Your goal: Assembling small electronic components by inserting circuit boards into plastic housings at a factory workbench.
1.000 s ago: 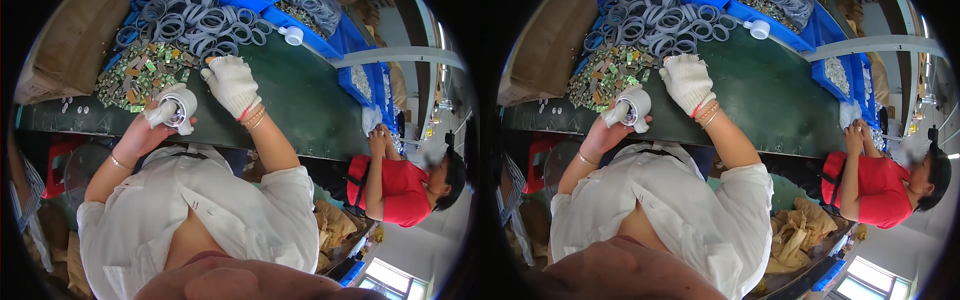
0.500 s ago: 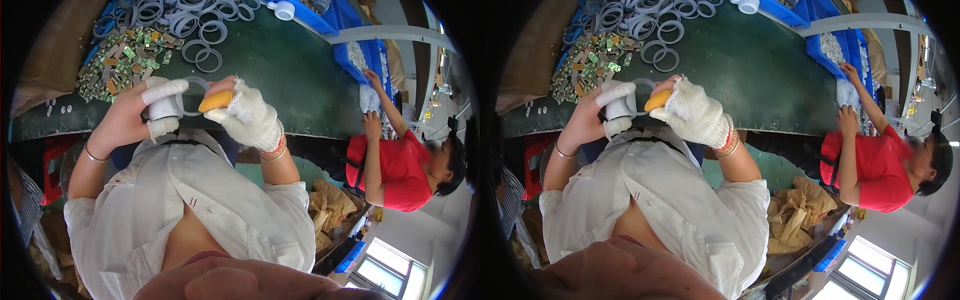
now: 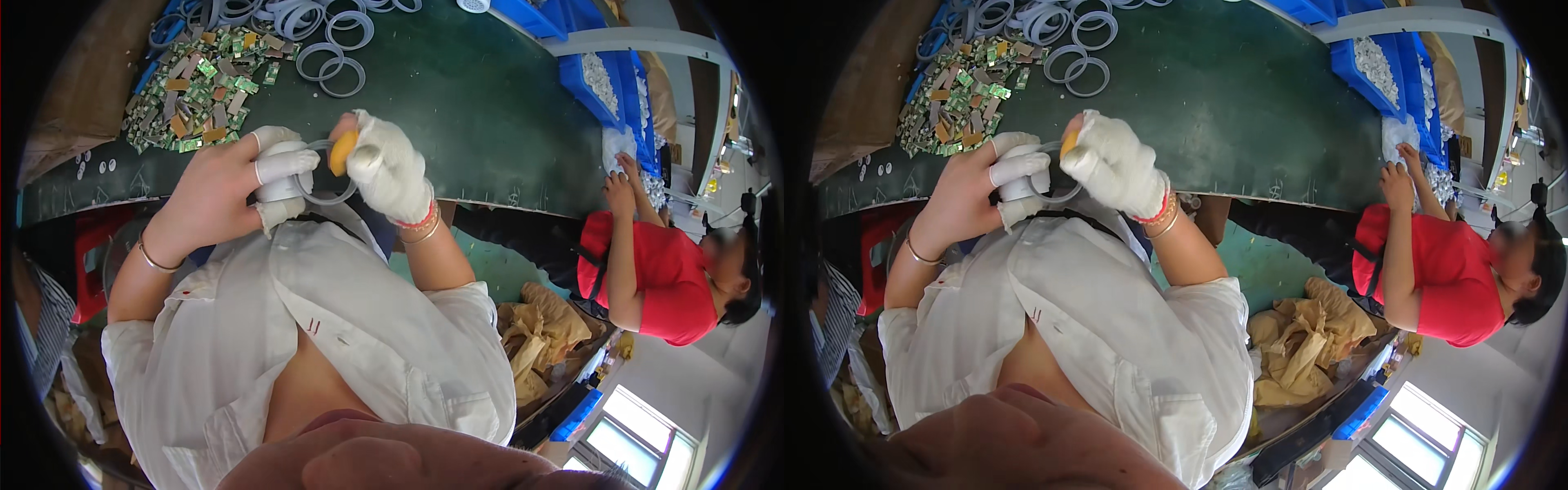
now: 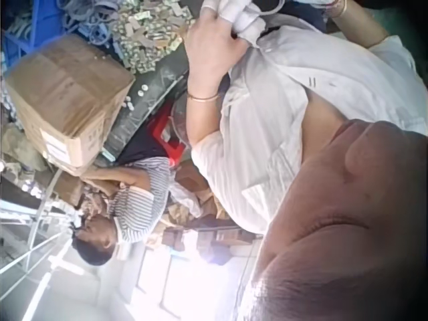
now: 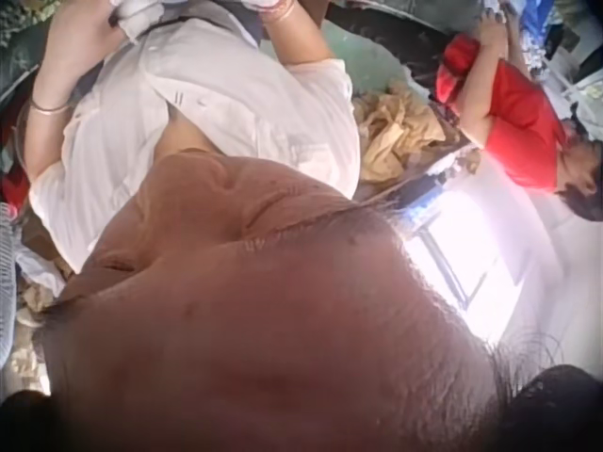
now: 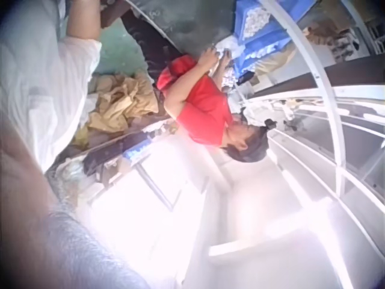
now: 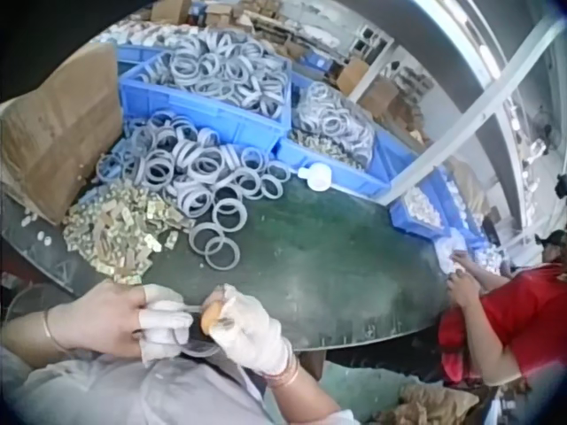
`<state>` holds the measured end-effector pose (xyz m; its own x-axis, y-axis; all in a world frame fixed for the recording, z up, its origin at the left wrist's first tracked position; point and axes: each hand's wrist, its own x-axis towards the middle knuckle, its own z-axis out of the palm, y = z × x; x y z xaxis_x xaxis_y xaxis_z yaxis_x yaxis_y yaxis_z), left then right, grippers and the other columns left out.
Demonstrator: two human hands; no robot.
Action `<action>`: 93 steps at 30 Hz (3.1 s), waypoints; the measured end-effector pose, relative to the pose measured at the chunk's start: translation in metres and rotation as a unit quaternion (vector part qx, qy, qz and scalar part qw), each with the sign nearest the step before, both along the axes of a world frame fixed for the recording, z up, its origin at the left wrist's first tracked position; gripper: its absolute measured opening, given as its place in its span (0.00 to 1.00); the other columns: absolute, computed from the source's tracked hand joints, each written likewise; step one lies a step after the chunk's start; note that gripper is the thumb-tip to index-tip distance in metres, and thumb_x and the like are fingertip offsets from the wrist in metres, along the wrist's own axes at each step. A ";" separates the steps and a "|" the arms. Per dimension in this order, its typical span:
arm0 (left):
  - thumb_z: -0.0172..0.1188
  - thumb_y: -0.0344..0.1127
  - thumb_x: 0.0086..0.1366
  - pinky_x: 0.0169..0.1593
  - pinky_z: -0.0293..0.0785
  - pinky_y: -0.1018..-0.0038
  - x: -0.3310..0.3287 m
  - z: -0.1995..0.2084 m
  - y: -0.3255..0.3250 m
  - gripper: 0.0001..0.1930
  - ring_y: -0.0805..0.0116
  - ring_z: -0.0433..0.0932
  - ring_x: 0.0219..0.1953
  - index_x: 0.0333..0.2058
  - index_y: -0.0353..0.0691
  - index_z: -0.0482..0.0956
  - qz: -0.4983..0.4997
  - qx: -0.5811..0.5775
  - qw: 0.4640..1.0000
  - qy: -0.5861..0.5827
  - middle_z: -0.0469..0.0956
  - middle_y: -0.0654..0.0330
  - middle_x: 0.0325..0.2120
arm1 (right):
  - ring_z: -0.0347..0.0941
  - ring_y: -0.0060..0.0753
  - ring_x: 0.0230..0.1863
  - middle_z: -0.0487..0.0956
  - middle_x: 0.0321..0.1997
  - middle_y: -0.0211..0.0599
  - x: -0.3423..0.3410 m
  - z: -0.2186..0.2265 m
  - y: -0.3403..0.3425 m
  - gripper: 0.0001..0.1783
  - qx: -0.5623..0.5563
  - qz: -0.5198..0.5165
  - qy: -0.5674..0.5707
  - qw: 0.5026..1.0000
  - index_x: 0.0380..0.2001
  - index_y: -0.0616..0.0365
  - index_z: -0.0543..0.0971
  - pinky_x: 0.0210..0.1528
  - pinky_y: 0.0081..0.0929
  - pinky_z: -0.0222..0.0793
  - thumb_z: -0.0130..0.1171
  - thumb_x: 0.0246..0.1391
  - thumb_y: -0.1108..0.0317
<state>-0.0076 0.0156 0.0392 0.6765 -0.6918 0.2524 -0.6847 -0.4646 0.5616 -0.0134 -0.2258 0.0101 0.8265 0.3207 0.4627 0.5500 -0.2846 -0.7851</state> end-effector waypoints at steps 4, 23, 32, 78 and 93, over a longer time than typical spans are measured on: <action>0.70 0.38 0.49 0.35 0.78 0.68 0.006 0.000 0.007 0.25 0.56 0.81 0.35 0.49 0.54 0.78 0.039 0.071 0.994 -0.079 0.76 0.57 0.50 | 0.74 0.37 0.37 0.78 0.38 0.41 0.002 0.010 -0.002 0.13 0.094 -0.112 0.165 0.975 0.41 0.59 0.81 0.42 0.28 0.70 0.54 0.57 0.65; 0.55 0.48 0.68 0.54 0.74 0.65 0.019 -0.033 -0.011 0.31 0.65 0.75 0.52 0.65 0.45 0.58 0.117 -0.459 0.703 0.531 0.69 0.57 0.56 | 0.74 0.23 0.28 0.80 0.26 0.37 -0.005 0.055 0.018 0.12 0.217 0.003 0.362 0.907 0.33 0.66 0.82 0.40 0.23 0.69 0.59 0.55 0.65; 0.68 0.23 0.53 0.59 0.71 0.65 0.012 -0.021 -0.024 0.50 0.63 0.68 0.59 0.70 0.43 0.45 0.033 -0.479 0.716 0.507 0.61 0.54 0.62 | 0.72 0.30 0.29 0.80 0.28 0.36 -0.005 0.054 0.010 0.13 -0.058 -0.119 0.167 0.977 0.37 0.62 0.82 0.41 0.28 0.69 0.67 0.50 0.66; 0.57 0.23 0.50 0.53 0.67 0.64 0.108 -0.050 0.006 0.20 0.55 0.68 0.51 0.45 0.42 0.80 0.127 0.231 0.940 -0.219 0.74 0.57 0.42 | 0.73 0.50 0.24 0.76 0.21 0.43 0.059 -0.005 -0.055 0.18 -0.267 -0.252 -0.152 0.918 0.19 0.58 0.77 0.29 0.40 0.69 0.66 0.49 0.54; 0.59 0.30 0.65 0.45 0.72 0.80 0.061 -0.036 -0.017 0.12 0.78 0.76 0.39 0.46 0.36 0.75 0.134 -0.265 0.869 0.397 0.81 0.62 0.38 | 0.69 0.40 0.51 0.78 0.40 0.28 -0.006 0.000 -0.025 0.06 -0.294 -0.223 -0.170 0.914 0.25 0.51 0.81 0.63 0.55 0.53 0.66 0.45 0.63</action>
<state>0.0533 -0.0012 0.0028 0.9020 -0.4112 -0.1318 0.1085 -0.0796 0.9909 -0.0195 -0.2506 0.0099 0.7761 0.2630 0.5731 0.4598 -0.8580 -0.2289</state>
